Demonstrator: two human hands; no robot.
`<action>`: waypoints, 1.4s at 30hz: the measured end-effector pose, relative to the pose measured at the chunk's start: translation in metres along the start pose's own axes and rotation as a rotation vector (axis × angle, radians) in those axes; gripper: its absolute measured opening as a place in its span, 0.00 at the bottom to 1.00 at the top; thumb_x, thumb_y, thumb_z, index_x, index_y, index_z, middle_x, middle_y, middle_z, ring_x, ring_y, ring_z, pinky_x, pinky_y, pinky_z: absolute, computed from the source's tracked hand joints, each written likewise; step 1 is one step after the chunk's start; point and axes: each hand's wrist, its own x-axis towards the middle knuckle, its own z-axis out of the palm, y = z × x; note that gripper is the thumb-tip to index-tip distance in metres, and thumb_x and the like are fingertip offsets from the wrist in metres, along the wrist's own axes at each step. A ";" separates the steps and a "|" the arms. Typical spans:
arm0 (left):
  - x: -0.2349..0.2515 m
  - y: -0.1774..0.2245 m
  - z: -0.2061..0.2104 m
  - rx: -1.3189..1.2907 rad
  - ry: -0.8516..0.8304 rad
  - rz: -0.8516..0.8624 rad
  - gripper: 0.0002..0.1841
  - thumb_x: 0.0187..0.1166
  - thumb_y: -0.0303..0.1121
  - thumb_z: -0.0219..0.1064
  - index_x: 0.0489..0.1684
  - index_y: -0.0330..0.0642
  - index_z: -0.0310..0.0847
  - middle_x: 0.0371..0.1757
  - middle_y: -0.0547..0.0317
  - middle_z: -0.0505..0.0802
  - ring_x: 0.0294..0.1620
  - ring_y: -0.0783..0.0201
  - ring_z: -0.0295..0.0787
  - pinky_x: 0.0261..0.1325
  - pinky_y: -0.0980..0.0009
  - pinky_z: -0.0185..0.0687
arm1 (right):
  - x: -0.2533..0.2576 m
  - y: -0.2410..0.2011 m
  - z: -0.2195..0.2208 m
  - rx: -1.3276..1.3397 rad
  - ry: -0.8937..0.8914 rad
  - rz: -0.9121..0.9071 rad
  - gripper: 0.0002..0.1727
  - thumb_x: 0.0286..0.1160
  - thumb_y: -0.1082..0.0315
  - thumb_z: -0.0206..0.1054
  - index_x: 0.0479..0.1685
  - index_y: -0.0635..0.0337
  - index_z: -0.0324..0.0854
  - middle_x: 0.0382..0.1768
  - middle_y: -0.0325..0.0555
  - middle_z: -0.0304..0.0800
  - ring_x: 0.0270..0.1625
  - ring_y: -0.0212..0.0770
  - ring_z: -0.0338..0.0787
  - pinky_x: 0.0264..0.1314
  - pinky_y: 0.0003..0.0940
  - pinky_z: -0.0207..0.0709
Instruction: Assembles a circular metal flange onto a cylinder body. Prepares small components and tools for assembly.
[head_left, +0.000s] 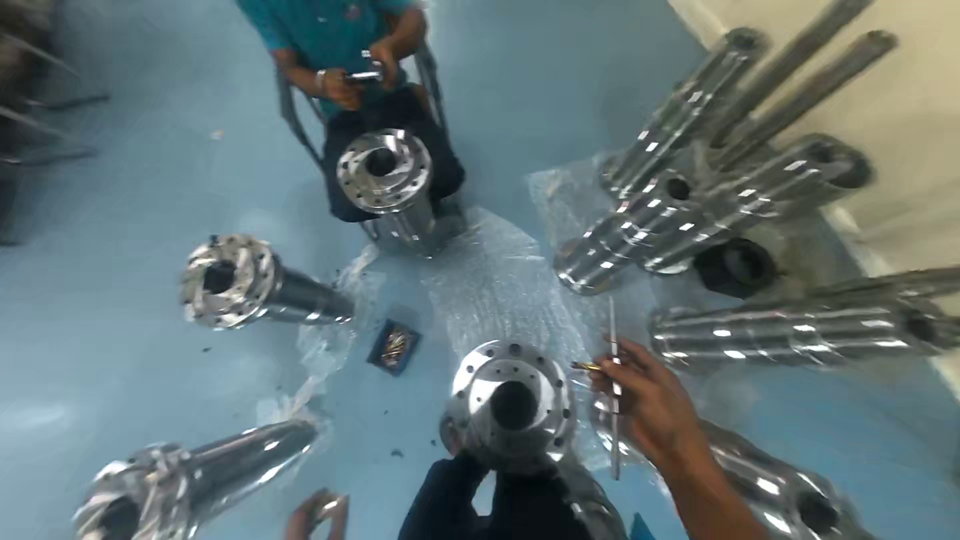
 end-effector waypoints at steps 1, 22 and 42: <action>-0.001 0.005 0.002 -0.011 -0.003 -0.001 0.26 0.75 0.31 0.75 0.63 0.17 0.77 0.57 0.28 0.89 0.56 0.49 0.90 0.66 0.57 0.85 | 0.001 0.002 0.001 -0.007 -0.010 0.000 0.23 0.82 0.79 0.58 0.76 0.65 0.72 0.41 0.50 0.89 0.33 0.39 0.91 0.35 0.32 0.88; 0.097 -0.072 -0.123 -0.252 -0.146 0.465 0.22 0.71 0.37 0.77 0.60 0.33 0.86 0.56 0.47 0.93 0.56 0.59 0.92 0.64 0.64 0.87 | -0.192 0.098 0.235 -0.199 -0.348 -0.241 0.31 0.71 0.78 0.65 0.78 0.72 0.67 0.43 0.46 0.90 0.39 0.40 0.93 0.44 0.38 0.91; 0.208 -0.154 -0.232 -0.436 0.112 0.352 0.19 0.69 0.31 0.79 0.58 0.35 0.87 0.58 0.48 0.93 0.62 0.59 0.91 0.69 0.63 0.86 | -0.216 0.119 0.571 -0.878 -1.075 -0.534 0.30 0.73 0.70 0.72 0.79 0.61 0.77 0.59 0.54 0.88 0.49 0.39 0.90 0.54 0.34 0.86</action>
